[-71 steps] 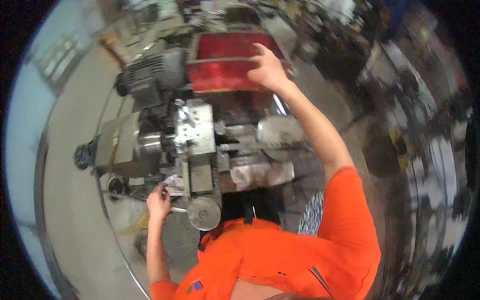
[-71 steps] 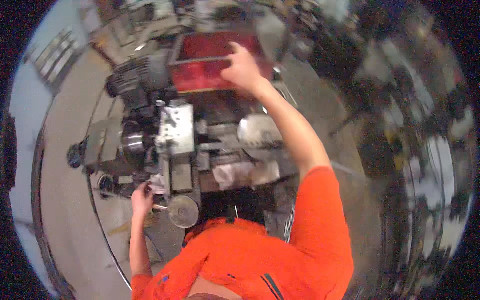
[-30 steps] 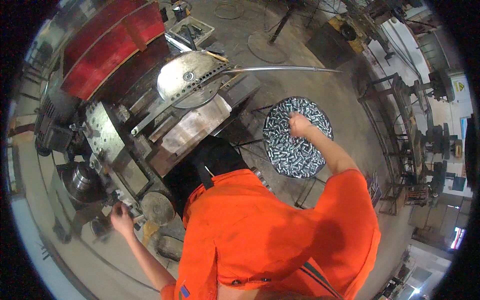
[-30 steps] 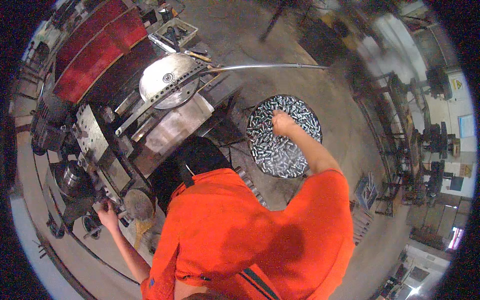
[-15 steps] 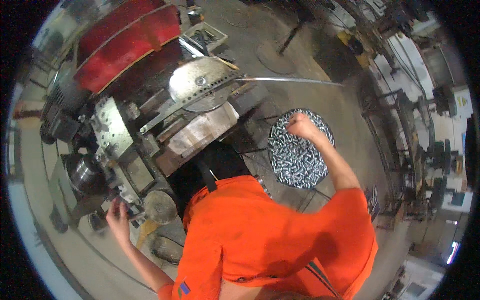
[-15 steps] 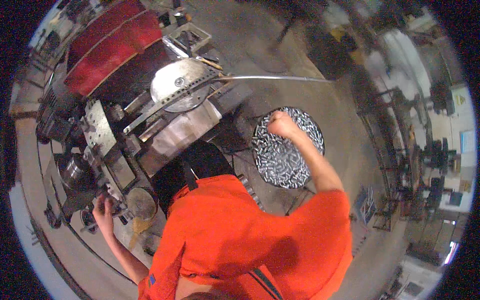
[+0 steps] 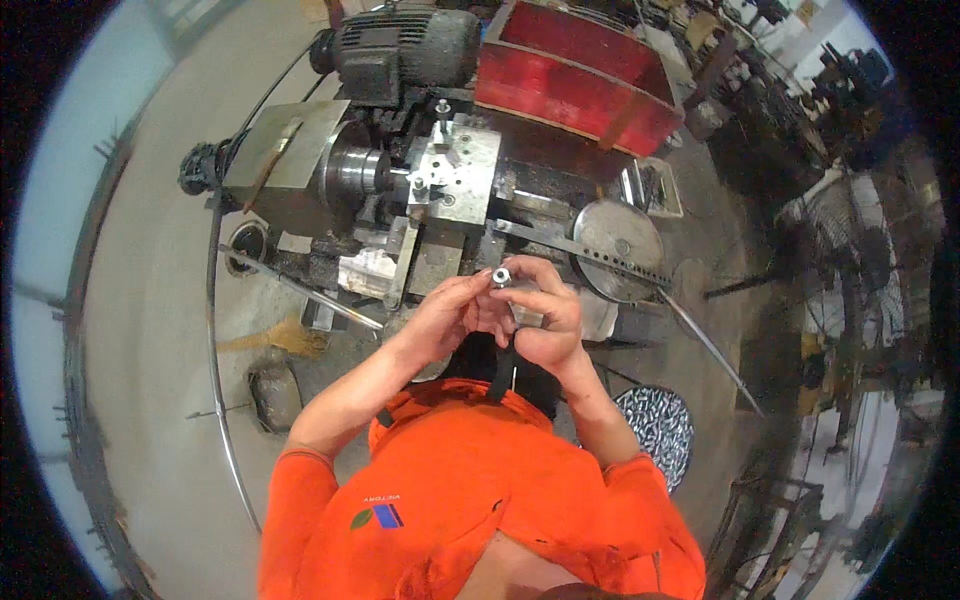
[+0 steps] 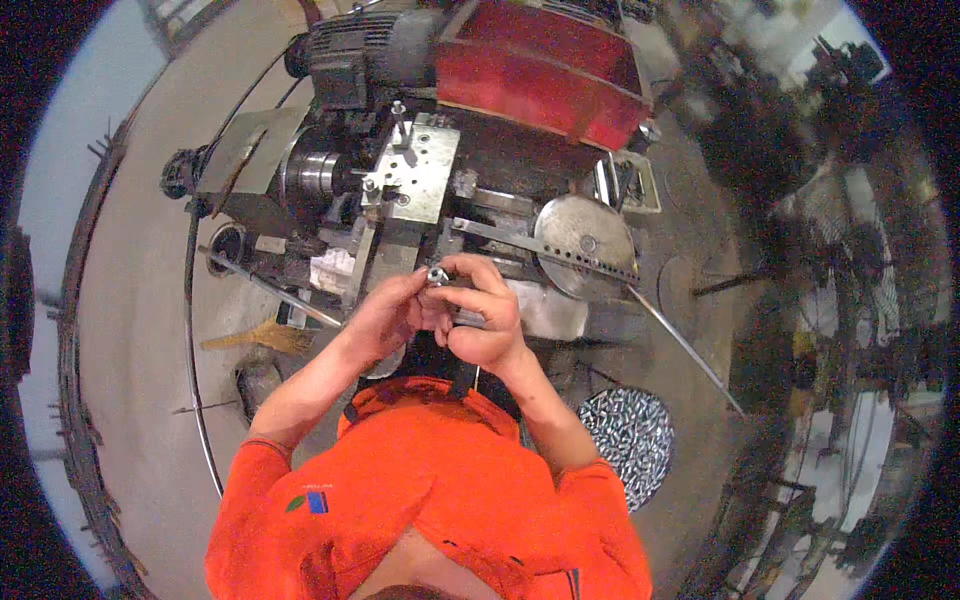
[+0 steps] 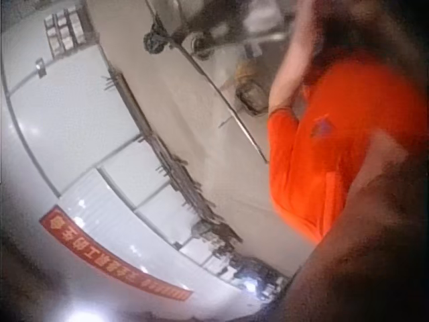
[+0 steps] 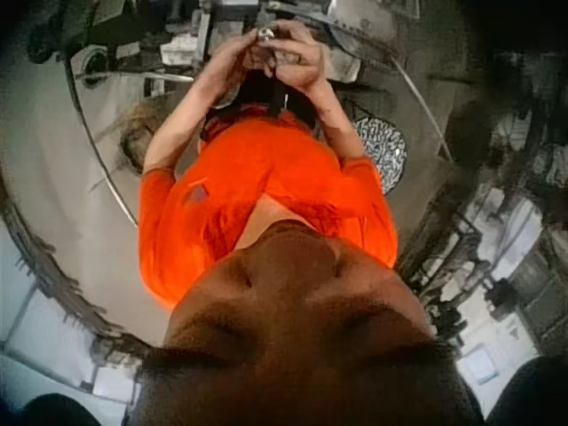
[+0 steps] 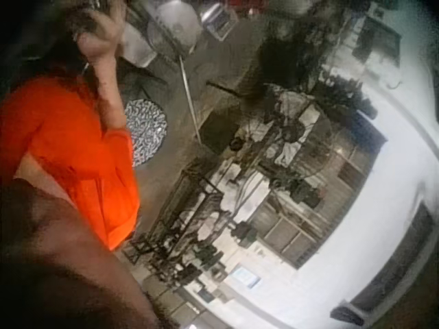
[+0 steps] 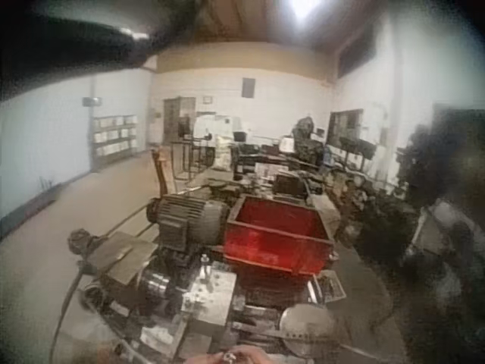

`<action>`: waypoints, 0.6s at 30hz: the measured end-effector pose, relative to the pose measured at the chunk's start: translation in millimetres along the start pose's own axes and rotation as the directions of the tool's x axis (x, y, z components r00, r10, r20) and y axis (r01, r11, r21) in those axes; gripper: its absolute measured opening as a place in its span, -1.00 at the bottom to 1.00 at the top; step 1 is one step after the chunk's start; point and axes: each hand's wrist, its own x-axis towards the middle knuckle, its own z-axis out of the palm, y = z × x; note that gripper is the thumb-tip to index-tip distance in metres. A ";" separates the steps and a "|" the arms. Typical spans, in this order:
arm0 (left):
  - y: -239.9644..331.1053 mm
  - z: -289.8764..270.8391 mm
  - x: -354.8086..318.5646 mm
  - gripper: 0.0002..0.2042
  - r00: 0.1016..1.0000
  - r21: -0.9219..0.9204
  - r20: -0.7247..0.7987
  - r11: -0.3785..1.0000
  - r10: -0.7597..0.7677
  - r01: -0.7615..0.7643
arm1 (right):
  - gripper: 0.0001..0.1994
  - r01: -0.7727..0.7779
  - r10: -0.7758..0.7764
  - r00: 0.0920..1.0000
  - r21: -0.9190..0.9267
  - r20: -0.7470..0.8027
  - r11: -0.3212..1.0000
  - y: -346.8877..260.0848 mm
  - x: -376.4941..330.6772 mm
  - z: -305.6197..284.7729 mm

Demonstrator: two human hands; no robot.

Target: The person operates a metal forming machine, repeatedly inserting small cylindrical metal pieces into the machine's chuck, pulling a lever to activate the forming cycle, and then removing the finished pieces. The finished pieces are placed into a nearby container.

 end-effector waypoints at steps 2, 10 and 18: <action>-0.8 6.2 -0.7 -0.62 0.994 -0.078 -0.108 0.997 0.016 -0.024 | -0.63 -0.029 0.030 0.999 0.040 -0.024 0.999 -0.4 0.4 11.9; 20.0 -5.5 -2.9 -0.60 0.935 0.813 -0.139 0.576 0.326 -0.081 | -0.68 0.173 -0.095 0.967 -0.337 0.235 0.926 -18.4 24.5 0.4; 65.1 -14.3 -33.8 -0.67 0.889 0.873 -0.229 0.488 0.396 0.008 | -0.68 0.328 -0.195 0.832 -0.177 0.520 0.928 -18.3 80.5 26.9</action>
